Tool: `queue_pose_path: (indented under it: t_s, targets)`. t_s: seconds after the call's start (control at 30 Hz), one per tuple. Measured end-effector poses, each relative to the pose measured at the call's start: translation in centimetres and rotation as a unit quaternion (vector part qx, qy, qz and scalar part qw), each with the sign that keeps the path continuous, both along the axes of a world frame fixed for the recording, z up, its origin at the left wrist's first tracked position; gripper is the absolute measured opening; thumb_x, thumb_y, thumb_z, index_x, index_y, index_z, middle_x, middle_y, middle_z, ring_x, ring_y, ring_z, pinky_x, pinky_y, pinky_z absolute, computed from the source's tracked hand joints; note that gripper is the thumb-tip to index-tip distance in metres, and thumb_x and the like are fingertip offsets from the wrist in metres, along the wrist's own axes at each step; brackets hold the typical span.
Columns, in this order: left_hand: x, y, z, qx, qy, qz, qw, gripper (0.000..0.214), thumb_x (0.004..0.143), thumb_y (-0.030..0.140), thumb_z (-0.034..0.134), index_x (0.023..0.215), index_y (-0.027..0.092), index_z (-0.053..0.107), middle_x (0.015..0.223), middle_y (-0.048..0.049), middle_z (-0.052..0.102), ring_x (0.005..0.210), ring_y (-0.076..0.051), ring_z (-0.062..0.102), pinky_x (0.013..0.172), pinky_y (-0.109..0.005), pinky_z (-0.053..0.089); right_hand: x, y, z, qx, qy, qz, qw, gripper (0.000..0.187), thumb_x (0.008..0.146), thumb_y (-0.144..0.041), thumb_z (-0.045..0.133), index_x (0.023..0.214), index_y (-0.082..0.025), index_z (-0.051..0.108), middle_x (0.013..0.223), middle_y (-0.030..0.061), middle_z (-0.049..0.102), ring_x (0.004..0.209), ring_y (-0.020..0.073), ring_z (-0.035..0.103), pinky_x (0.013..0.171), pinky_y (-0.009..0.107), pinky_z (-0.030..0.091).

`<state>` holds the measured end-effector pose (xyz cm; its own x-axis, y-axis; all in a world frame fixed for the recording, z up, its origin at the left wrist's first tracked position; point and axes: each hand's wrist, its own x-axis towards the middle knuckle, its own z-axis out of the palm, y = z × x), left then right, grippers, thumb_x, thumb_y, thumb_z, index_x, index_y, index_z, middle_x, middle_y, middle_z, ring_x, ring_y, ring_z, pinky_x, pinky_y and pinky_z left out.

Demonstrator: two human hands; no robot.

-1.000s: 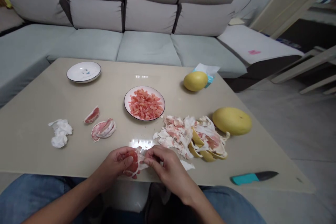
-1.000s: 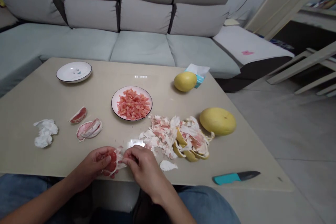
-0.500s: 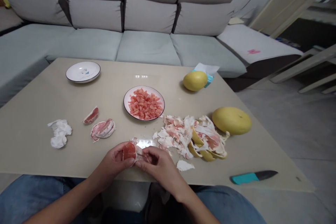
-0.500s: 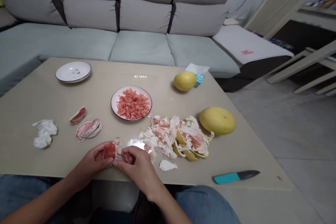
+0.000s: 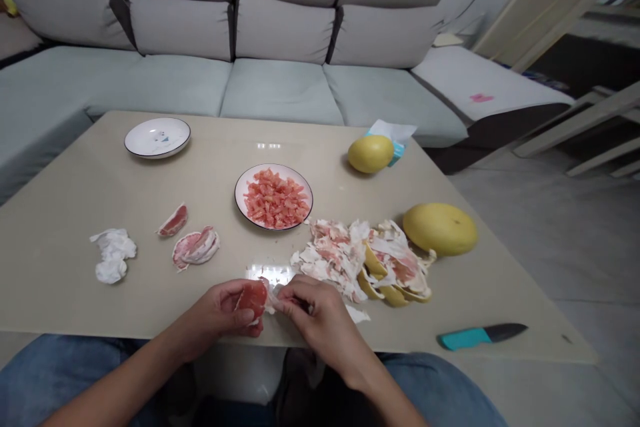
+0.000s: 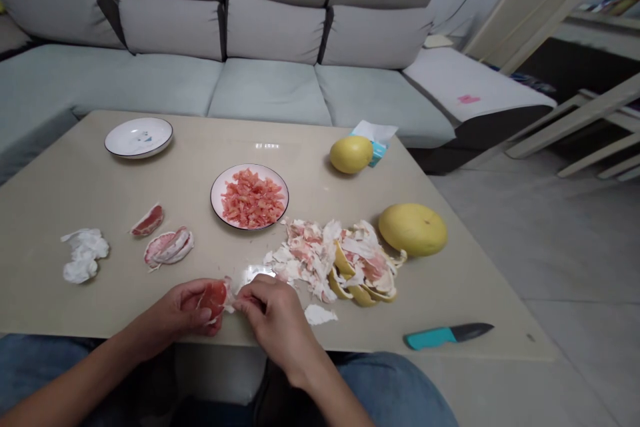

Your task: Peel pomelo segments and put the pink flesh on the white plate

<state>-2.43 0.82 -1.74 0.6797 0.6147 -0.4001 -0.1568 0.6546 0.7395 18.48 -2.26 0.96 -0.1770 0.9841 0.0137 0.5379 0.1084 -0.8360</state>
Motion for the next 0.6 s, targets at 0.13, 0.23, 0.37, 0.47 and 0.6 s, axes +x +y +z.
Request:
queue_pose_path:
  t_s: [0.13, 0.23, 0.37, 0.47, 0.6]
  targets:
    - [-0.1, 0.2, 0.2, -0.008, 0.014, -0.015, 1.0, 0.043, 0.074, 0.027, 0.076, 0.115, 0.017, 0.065, 0.088, -0.0035, 0.063, 0.08, -0.017, 0.061, 0.077, -0.031, 0.05, 0.5, 0.1, 0.4, 0.001, -0.007, 0.004, 1.0, 0.016, 0.086, -0.015, 0.06, 0.072, -0.019, 0.066, 0.073, 0.0011, 0.063, 0.071, 0.0152, 0.058, 0.066, 0.025, 0.041]
    - [0.0, 0.3, 0.3, -0.026, 0.022, -0.017, 0.999, 0.041, 0.074, 0.026, 0.077, 0.112, 0.017, 0.066, 0.09, -0.0046, 0.064, 0.085, -0.019, 0.063, 0.082, -0.034, 0.05, 0.6, 0.2, 0.7, -0.004, -0.017, 0.015, 1.0, 0.016, 0.087, -0.016, 0.059, 0.072, -0.019, 0.063, 0.073, 0.001, 0.062, 0.071, 0.0154, 0.057, 0.066, 0.025, 0.041]
    - [0.3, 0.1, 0.2, -0.042, 0.031, 0.011, 0.999, 0.038, 0.076, 0.031, 0.074, 0.11, 0.017, 0.066, 0.088, -0.0045, 0.064, 0.08, -0.017, 0.063, 0.08, -0.033, 0.052, 0.4, 0.0, 1.0, -0.034, -0.01, 0.039, 0.999, 0.006, 0.084, -0.023, 0.067, 0.08, -0.02, 0.063, 0.078, 0.0004, 0.062, 0.073, 0.0156, 0.056, 0.065, 0.024, 0.042]
    - [0.6, 0.0, 0.0, -0.026, 0.052, 0.046, 0.997, 0.033, 0.079, 0.036, 0.071, 0.105, 0.016, 0.067, 0.084, -0.0035, 0.063, 0.074, -0.014, 0.061, 0.075, -0.031, 0.053, -0.3, -0.3, 0.6, -0.045, -0.006, 0.03, 0.999, 0.024, 0.077, -0.028, 0.075, 0.096, -0.021, 0.065, 0.088, 0.0013, 0.065, 0.077, 0.0165, 0.058, 0.068, 0.025, 0.043]
    - [0.9, -0.1, -0.3, -0.009, 0.071, 0.058, 0.996, 0.03, 0.078, 0.037, 0.071, 0.098, 0.016, 0.067, 0.086, -0.0039, 0.063, 0.076, -0.015, 0.061, 0.075, -0.032, 0.053, -1.4, -0.7, -0.6, -0.022, -0.04, 0.003, 0.999, 0.018, 0.082, -0.033, 0.069, 0.095, -0.02, 0.066, 0.08, 0.0017, 0.067, 0.068, 0.0158, 0.058, 0.063, 0.024, 0.042]
